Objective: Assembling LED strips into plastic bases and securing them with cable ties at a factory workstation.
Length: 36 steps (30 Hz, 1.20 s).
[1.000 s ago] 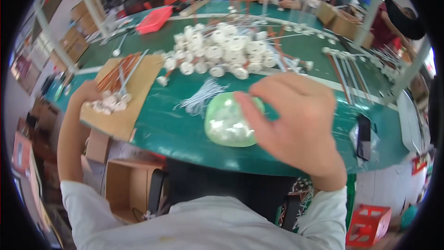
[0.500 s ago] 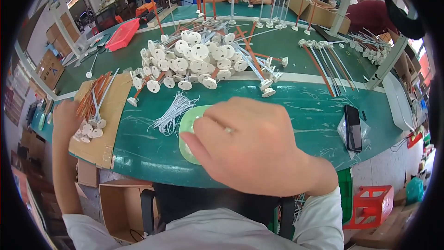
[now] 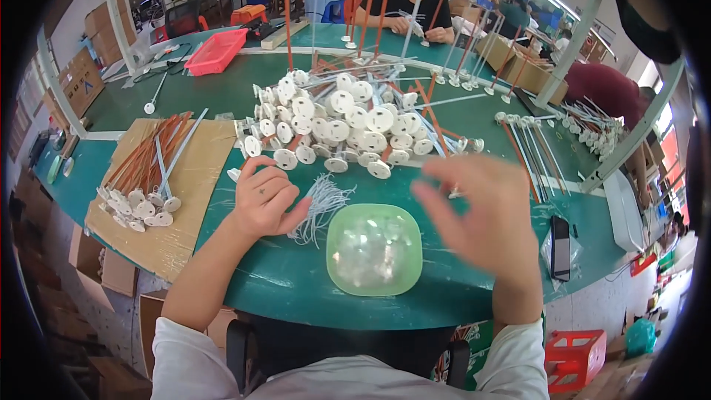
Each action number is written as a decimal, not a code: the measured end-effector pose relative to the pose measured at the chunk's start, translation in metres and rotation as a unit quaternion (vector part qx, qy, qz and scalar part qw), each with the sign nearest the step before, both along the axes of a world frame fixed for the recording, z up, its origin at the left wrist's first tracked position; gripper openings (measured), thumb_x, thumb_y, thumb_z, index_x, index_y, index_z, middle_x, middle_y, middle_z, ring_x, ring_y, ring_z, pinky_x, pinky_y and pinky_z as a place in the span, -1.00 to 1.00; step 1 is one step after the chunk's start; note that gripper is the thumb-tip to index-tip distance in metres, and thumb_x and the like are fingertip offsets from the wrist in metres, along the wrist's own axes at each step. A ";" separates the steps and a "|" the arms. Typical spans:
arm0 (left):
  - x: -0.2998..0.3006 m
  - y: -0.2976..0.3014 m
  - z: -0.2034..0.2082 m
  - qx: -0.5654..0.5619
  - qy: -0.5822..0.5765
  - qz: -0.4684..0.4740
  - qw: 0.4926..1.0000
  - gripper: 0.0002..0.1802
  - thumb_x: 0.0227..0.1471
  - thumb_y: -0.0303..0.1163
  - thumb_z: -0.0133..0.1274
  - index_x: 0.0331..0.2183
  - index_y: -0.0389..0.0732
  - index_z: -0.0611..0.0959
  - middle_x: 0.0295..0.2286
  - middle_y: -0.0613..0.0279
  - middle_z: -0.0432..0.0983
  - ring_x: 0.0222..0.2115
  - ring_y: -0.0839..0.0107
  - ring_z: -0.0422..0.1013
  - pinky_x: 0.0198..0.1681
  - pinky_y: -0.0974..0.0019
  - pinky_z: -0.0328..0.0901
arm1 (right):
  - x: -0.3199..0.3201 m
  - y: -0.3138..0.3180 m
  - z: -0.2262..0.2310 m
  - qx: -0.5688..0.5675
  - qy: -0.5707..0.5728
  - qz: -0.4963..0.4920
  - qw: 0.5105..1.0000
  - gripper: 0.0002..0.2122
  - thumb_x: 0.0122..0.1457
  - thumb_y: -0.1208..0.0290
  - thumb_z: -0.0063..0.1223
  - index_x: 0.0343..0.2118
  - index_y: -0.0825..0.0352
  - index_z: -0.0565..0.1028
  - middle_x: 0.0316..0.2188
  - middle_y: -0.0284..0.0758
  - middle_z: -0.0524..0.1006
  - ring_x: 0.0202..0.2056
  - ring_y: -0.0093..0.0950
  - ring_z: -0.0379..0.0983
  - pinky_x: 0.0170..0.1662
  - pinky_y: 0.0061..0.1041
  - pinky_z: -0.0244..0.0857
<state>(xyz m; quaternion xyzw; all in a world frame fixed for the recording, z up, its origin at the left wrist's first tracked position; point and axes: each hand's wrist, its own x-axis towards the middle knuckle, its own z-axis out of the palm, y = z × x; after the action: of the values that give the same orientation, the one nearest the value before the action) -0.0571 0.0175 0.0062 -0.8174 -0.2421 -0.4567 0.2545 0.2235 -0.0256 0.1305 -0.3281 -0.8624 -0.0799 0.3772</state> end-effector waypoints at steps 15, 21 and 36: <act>0.016 -0.003 0.002 -0.028 -0.043 -0.042 0.998 -0.79 -0.44 -0.51 0.21 -0.63 -0.19 0.49 -0.63 0.30 0.43 -0.57 0.37 0.40 -0.40 0.25 0.27 | -0.101 0.260 -0.022 -0.133 -0.232 -0.167 0.949 -0.76 -0.20 0.25 0.24 -0.52 0.33 0.59 -0.47 -0.21 0.56 -0.42 -0.26 0.51 -0.29 -0.37 0.36; 0.024 -0.005 0.004 -0.049 -0.069 -0.066 0.994 -0.80 -0.43 -0.55 0.20 -0.62 -0.20 0.49 -0.64 0.29 0.43 -0.59 0.35 0.39 -0.43 0.30 0.26 | -0.065 0.207 0.009 -0.194 -0.025 -0.075 0.978 -0.77 -0.22 0.32 0.29 -0.52 0.37 0.59 -0.56 -0.24 0.56 -0.50 -0.37 0.51 -0.33 -0.48 0.36; 0.095 -0.044 0.090 -0.598 -0.312 -0.426 0.603 -0.45 0.09 -0.50 -0.04 0.11 -0.33 0.24 -0.03 0.01 0.36 -0.08 0.27 0.38 -0.01 0.25 0.28 | 0.001 -0.007 0.000 0.116 0.057 0.134 0.983 -0.75 -0.27 0.64 0.27 -0.42 0.34 0.58 -0.42 -0.31 0.50 -0.45 -0.40 0.45 -0.41 -0.53 0.33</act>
<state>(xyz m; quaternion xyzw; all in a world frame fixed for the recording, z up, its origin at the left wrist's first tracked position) 0.0380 -0.0268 0.0959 -0.6056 -0.1507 -0.4939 -0.6054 0.2245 -0.0328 0.1304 -0.1679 -0.8606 -0.1096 0.4682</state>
